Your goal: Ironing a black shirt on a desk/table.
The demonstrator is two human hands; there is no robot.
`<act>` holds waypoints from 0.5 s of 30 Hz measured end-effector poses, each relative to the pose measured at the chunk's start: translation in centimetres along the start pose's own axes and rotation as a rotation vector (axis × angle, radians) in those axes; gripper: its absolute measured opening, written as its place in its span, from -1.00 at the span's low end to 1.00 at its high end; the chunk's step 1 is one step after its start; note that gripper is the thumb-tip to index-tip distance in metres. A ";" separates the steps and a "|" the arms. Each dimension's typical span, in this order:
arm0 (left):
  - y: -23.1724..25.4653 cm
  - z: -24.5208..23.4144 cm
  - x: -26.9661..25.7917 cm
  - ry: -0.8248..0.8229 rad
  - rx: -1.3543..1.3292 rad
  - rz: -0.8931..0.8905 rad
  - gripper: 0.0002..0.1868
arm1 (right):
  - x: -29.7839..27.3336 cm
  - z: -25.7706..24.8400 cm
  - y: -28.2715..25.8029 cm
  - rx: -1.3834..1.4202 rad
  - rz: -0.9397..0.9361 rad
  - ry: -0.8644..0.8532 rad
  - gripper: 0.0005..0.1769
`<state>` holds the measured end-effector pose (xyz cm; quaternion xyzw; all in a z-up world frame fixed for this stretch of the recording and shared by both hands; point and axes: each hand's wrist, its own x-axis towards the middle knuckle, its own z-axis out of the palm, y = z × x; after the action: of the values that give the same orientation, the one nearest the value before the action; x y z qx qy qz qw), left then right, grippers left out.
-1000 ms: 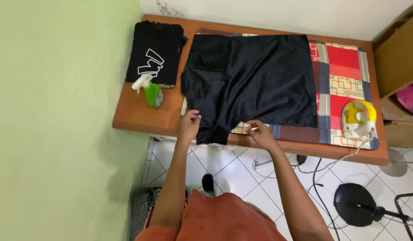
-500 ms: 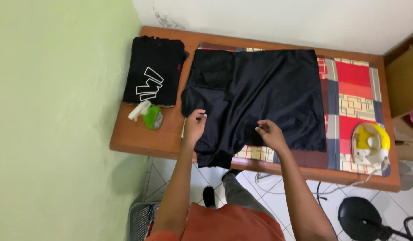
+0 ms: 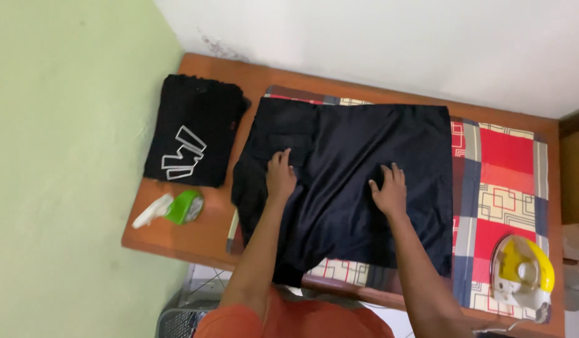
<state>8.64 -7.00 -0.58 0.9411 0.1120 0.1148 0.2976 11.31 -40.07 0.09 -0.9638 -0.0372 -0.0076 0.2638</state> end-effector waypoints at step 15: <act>4.6 0.2 15.1 0.356 0.002 -0.094 -0.74 | -2.9 -2.6 8.3 -0.228 0.282 -0.013 0.04</act>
<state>23.64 -6.55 4.16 0.8998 0.2069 0.2656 0.2774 9.06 -48.71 -1.94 -0.9832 0.0976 0.0315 0.1510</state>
